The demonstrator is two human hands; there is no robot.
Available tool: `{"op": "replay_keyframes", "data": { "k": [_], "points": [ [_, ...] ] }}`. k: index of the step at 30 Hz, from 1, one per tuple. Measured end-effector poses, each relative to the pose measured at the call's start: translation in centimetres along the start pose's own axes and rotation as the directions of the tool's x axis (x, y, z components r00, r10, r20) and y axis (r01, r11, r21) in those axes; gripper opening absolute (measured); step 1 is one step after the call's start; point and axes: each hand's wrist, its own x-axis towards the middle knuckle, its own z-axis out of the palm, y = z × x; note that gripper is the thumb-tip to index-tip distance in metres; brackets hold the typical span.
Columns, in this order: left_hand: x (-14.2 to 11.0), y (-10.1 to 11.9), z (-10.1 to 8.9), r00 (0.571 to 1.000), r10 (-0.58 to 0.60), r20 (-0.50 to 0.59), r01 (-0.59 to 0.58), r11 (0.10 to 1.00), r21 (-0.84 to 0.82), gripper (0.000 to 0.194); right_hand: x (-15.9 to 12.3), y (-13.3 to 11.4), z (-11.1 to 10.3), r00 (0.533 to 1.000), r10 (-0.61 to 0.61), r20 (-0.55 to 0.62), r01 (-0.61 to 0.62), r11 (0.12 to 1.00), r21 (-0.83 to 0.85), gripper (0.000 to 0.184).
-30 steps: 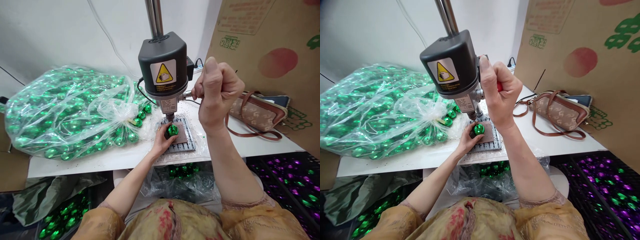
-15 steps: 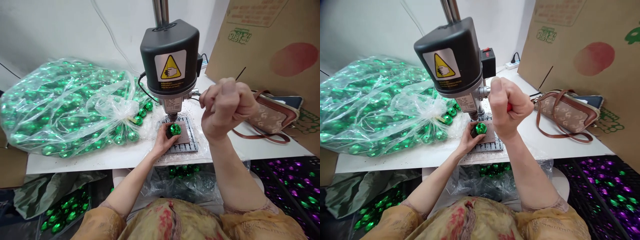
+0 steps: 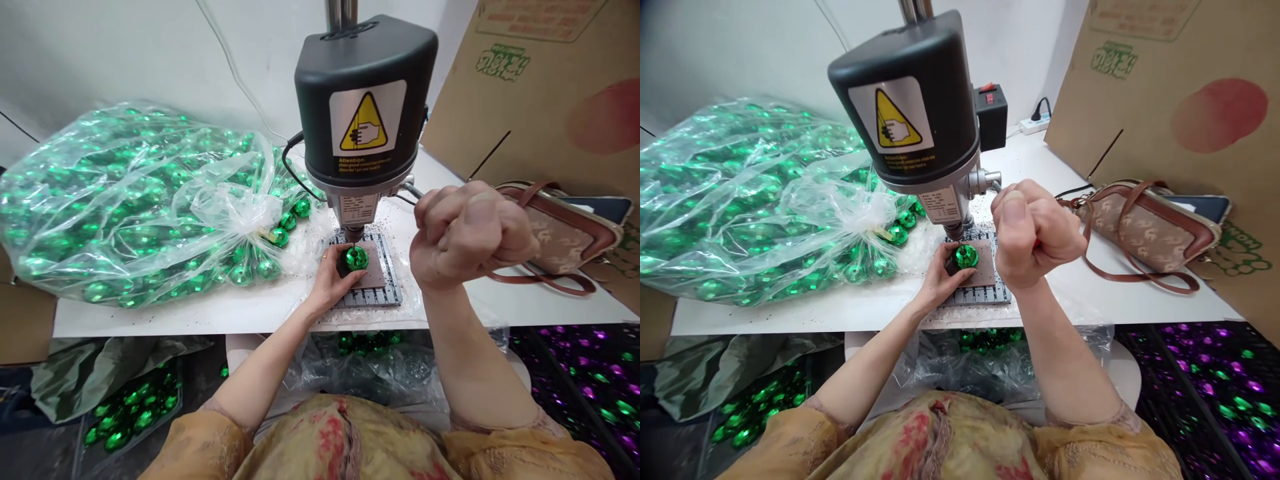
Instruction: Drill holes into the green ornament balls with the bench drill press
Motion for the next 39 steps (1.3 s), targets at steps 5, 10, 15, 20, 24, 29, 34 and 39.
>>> {"op": "replay_keyframes", "data": {
  "k": [5,10,15,20,24,29,34,39],
  "points": [
    [0.0,0.1,0.0,1.000,0.011,0.006,-0.011,1.000,0.009,0.054,-0.3,0.3,-0.2,0.999,-0.051,-0.011,0.050,0.998,-0.047,0.052],
    [0.0,0.0,0.0,1.000,0.022,-0.005,-0.022,1.000,0.017,0.055,-0.4,0.8,-0.4,0.993,-0.114,0.020,0.113,0.993,0.020,0.048],
    [0.0,-0.6,0.1,1.000,0.025,0.008,-0.025,0.999,0.033,0.056,-1.3,0.9,-1.0,0.984,-0.167,0.054,0.164,0.984,0.067,0.048],
    [0.2,-0.9,0.2,0.999,0.040,-0.003,-0.040,0.995,0.088,0.057,0.3,-0.5,0.0,1.000,0.014,0.016,-0.013,0.999,-0.039,0.053],
    [-0.2,-0.1,0.3,0.993,0.083,-0.085,-0.066,0.980,0.187,0.053,3.4,-1.4,1.7,0.972,0.230,0.041,-0.224,0.966,-0.127,0.043],
    [-5.2,1.4,1.1,0.872,0.486,-0.058,-0.410,0.790,0.455,0.052,4.7,-1.1,2.3,0.967,0.246,0.062,-0.237,0.963,-0.125,0.041],
    [-11.5,0.8,3.1,0.582,0.625,0.520,-0.807,0.362,0.467,0.038,4.1,-1.0,2.2,0.969,0.241,0.048,-0.234,0.965,-0.121,0.043],
    [-10.7,-0.5,2.0,0.538,0.595,0.596,-0.842,0.351,0.409,0.045,4.1,-1.1,2.2,0.970,0.238,0.049,-0.232,0.966,-0.113,0.044]
  ]
}}
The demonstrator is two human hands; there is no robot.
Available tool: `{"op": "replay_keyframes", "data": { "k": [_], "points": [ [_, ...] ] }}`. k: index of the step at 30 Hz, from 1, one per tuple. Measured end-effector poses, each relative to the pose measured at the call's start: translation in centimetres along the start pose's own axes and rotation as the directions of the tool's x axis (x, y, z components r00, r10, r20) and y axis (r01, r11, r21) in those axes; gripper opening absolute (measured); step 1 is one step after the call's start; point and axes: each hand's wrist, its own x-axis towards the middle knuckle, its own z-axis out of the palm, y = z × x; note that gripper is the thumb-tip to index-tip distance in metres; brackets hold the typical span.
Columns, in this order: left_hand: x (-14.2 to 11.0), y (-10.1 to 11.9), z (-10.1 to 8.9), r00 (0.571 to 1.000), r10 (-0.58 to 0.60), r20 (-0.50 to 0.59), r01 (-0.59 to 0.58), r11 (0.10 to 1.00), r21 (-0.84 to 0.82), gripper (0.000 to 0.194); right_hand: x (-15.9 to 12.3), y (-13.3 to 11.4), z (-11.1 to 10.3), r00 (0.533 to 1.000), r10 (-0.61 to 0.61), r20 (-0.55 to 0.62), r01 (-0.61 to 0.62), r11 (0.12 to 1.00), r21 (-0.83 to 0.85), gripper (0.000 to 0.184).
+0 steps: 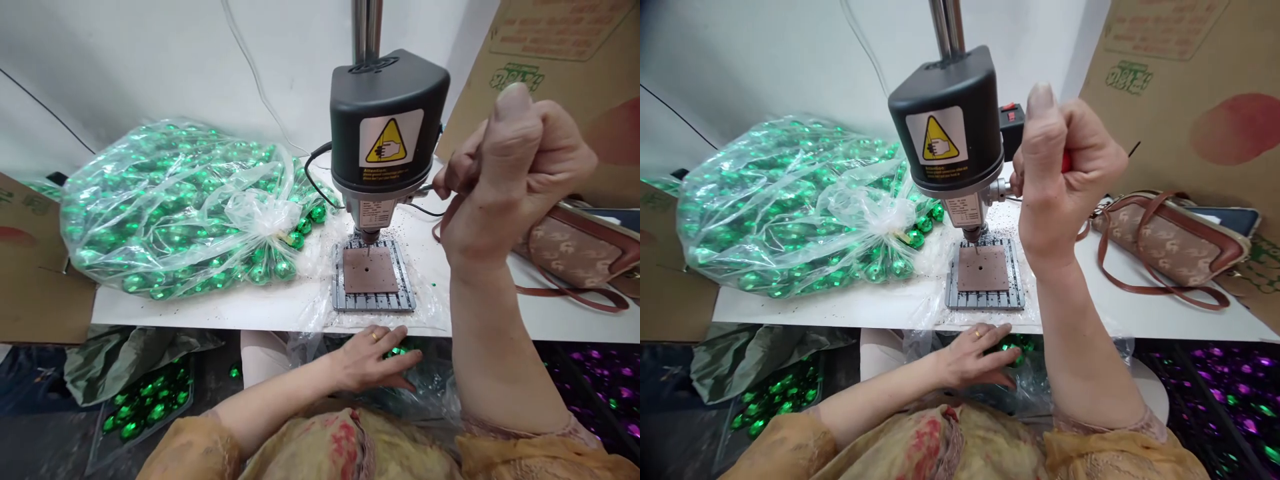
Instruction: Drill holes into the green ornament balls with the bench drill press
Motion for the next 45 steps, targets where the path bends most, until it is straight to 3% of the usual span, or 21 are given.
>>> {"op": "replay_keyframes", "data": {
  "k": [2,4,6,8,9,10,11,13,15,18,19,21,23,26,29,31,34,36,40,45],
  "points": [
    [0.5,-3.7,-1.8,0.984,-0.120,-0.131,0.119,0.993,-0.013,0.031,0.1,0.1,-0.1,1.000,-0.011,0.013,0.011,1.000,0.004,0.043],
    [1.3,-8.6,-4.4,0.889,-0.394,-0.235,0.417,0.907,0.060,0.024,0.1,0.2,-0.1,1.000,-0.016,0.023,0.016,1.000,0.012,0.043],
    [2.3,-13.5,-7.0,0.685,-0.685,-0.246,0.728,0.658,0.194,0.027,0.1,0.3,-0.2,1.000,-0.015,0.016,0.015,1.000,0.021,0.044],
    [2.9,-17.4,-9.0,0.468,-0.868,-0.164,0.851,0.393,0.349,0.028,0.1,0.4,-0.2,1.000,-0.018,0.012,0.018,1.000,0.025,0.045],
    [3.1,-18.8,-9.6,0.389,-0.913,-0.118,0.855,0.311,0.415,0.028,0.1,0.4,-0.1,1.000,-0.015,0.011,0.014,1.000,0.021,0.046],
    [3.2,-19.8,-10.0,0.340,-0.937,-0.076,0.844,0.268,0.464,0.029,0.0,0.4,-0.1,1.000,-0.013,0.008,0.013,1.000,0.017,0.046],
    [3.2,-20.4,-10.2,0.319,-0.947,-0.044,0.833,0.258,0.490,0.029,0.0,0.4,-0.1,1.000,-0.011,0.011,0.011,1.000,0.017,0.046],
    [2.9,-20.7,-10.4,0.338,-0.941,-0.026,0.841,0.290,0.458,0.030,0.0,0.3,-0.1,1.000,-0.012,0.010,0.011,1.000,0.025,0.045],
    [2.6,-20.1,-10.6,0.370,-0.926,-0.078,0.896,0.334,0.294,0.034,0.0,0.2,-0.1,1.000,-0.003,0.014,0.002,1.000,0.027,0.045],
    [2.5,-17.9,-11.1,0.352,-0.922,-0.160,0.891,0.383,-0.244,0.041,-0.1,0.0,-0.1,1.000,0.006,0.021,-0.007,1.000,0.017,0.048],
    [2.6,-16.9,-11.2,0.332,-0.933,-0.139,0.812,0.357,-0.461,0.042,-0.1,0.0,-0.1,1.000,0.008,0.022,-0.008,1.000,0.015,0.049],
    [3.2,-14.7,-11.3,0.311,-0.950,-0.013,0.572,0.198,-0.796,0.044,-0.1,0.0,-0.1,1.000,0.013,0.022,-0.013,1.000,0.010,0.048],
    [3.9,-12.5,-11.1,0.318,-0.938,0.138,0.365,-0.013,-0.931,0.048,-0.1,0.0,-0.1,1.000,0.013,0.019,-0.013,1.000,0.003,0.046],
    [4.7,-9.7,-10.1,0.323,-0.906,0.273,0.249,-0.197,-0.948,0.054,-0.1,0.1,-0.1,1.000,0.006,-0.003,-0.006,1.000,0.027,0.045],
    [4.7,-8.0,-8.5,0.323,-0.889,0.324,0.287,-0.234,-0.929,0.059,0.0,0.2,0.0,1.000,0.004,-0.019,-0.003,0.998,0.065,0.045],
    [4.5,-7.6,-7.4,0.335,-0.896,0.290,0.343,-0.171,-0.924,0.059,-0.1,0.3,0.0,1.000,0.000,-0.011,0.001,0.998,0.067,0.044],
    [4.3,-8.1,-5.8,0.363,-0.918,0.160,0.420,0.008,-0.907,0.062,-0.1,0.3,0.0,1.000,-0.006,0.003,0.006,0.999,0.051,0.044],
    [4.4,-8.9,-4.9,0.344,-0.936,0.078,0.443,0.088,-0.892,0.063,-0.1,0.2,0.0,1.000,-0.008,0.006,0.008,0.999,0.044,0.045],
    [5.0,-10.3,-3.6,0.280,-0.960,-0.017,0.426,0.140,-0.894,0.064,-0.1,0.2,-0.1,1.000,0.013,0.004,-0.013,0.999,0.038,0.049],
    [5.4,-10.6,-2.9,0.308,-0.951,0.012,0.466,0.140,-0.873,0.063,-0.1,0.1,-0.1,0.999,0.035,0.015,-0.034,0.998,-0.051,0.053]
  ]
}}
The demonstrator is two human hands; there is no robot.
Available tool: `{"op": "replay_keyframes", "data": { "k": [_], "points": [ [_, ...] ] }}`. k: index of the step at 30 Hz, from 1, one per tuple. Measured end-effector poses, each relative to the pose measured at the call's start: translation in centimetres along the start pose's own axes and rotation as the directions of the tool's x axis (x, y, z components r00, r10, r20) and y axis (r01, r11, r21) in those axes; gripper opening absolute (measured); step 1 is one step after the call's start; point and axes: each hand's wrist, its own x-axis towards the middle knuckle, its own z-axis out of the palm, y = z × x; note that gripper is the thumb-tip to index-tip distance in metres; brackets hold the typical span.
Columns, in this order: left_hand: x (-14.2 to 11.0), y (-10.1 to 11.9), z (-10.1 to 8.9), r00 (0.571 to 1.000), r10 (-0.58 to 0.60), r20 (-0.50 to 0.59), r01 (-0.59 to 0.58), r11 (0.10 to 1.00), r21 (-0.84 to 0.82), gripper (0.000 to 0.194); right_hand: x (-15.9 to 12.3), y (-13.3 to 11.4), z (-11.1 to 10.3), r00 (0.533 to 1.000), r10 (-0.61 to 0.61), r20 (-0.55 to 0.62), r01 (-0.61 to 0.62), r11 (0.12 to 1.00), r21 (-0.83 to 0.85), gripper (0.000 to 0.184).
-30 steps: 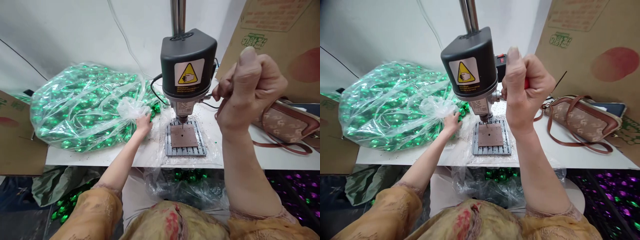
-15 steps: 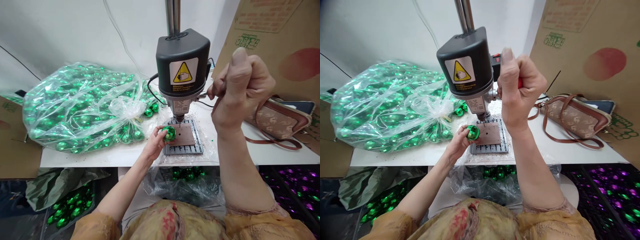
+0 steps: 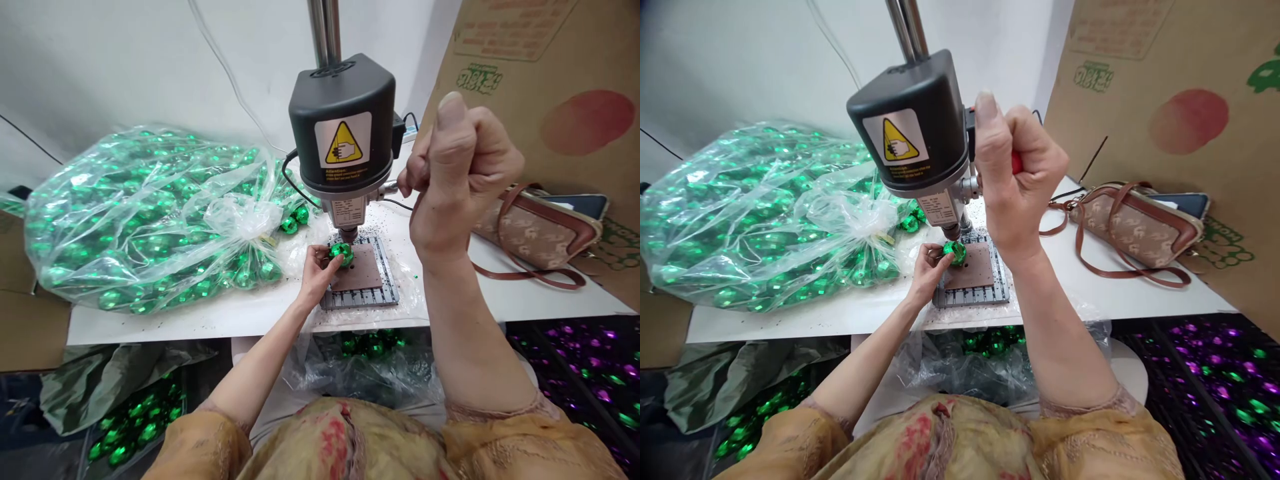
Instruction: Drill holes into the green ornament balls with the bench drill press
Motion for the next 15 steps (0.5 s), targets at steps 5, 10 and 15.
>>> {"op": "replay_keyframes", "data": {
  "k": [5,10,15],
  "points": [
    [0.00,-0.54,0.06,0.998,0.001,0.060,-0.003,0.999,0.043,0.060,-0.03,-0.21,0.02,1.000,0.003,-0.001,-0.003,0.997,-0.080,0.056],
    [0.06,-0.71,-0.32,0.988,0.052,0.145,-0.074,0.986,0.147,0.059,0.02,-0.18,0.10,1.000,0.007,-0.010,-0.007,1.000,0.002,0.055],
    [-0.39,-1.02,-0.73,0.960,0.130,0.249,-0.202,0.935,0.292,0.058,-0.06,-0.14,-0.03,1.000,-0.006,0.004,0.006,0.999,0.048,0.048]
  ]
}}
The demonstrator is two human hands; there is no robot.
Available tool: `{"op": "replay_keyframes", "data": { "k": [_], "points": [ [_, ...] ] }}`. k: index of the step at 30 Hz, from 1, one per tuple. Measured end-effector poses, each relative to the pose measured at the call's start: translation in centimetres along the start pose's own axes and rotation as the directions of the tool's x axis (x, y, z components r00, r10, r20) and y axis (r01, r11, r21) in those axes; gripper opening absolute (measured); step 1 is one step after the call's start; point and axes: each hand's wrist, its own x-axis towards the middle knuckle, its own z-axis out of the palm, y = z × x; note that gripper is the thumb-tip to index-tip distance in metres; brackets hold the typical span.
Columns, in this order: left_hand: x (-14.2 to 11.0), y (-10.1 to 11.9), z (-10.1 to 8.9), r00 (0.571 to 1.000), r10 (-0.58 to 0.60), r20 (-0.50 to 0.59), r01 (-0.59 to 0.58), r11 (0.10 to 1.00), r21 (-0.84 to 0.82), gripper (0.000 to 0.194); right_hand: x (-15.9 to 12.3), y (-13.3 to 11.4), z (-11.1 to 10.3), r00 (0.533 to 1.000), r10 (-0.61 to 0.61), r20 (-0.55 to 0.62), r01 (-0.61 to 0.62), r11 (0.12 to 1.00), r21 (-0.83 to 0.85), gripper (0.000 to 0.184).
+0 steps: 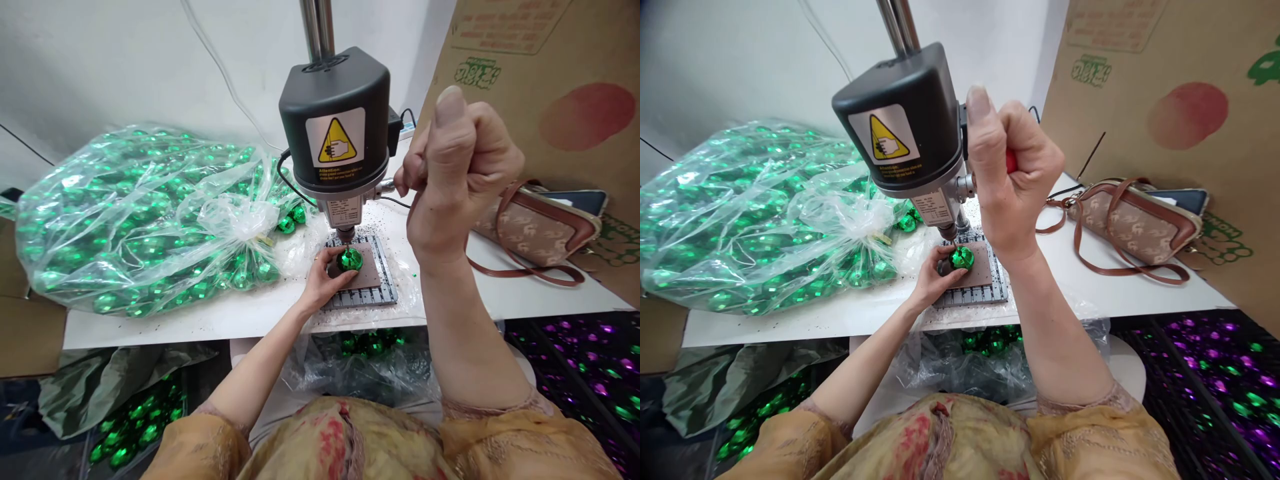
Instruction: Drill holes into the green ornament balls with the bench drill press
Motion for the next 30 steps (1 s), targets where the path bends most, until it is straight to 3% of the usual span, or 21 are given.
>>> {"op": "replay_keyframes", "data": {
  "k": [5,11,30],
  "points": [
    [-0.3,-0.1,0.2,0.997,0.051,0.064,-0.047,0.996,-0.074,0.058,-0.3,0.0,-0.1,1.000,-0.024,0.000,0.024,0.999,-0.044,0.049],
    [-0.2,0.1,0.2,0.998,0.024,0.058,-0.020,0.997,-0.080,0.060,-1.6,1.0,-0.2,0.990,-0.099,-0.103,0.099,0.995,-0.007,0.055],
    [-0.3,-0.5,0.2,0.996,0.065,0.067,-0.060,0.996,-0.067,0.058,-3.8,2.5,-1.4,0.945,-0.314,-0.090,0.324,0.936,0.136,0.048]
  ]
}}
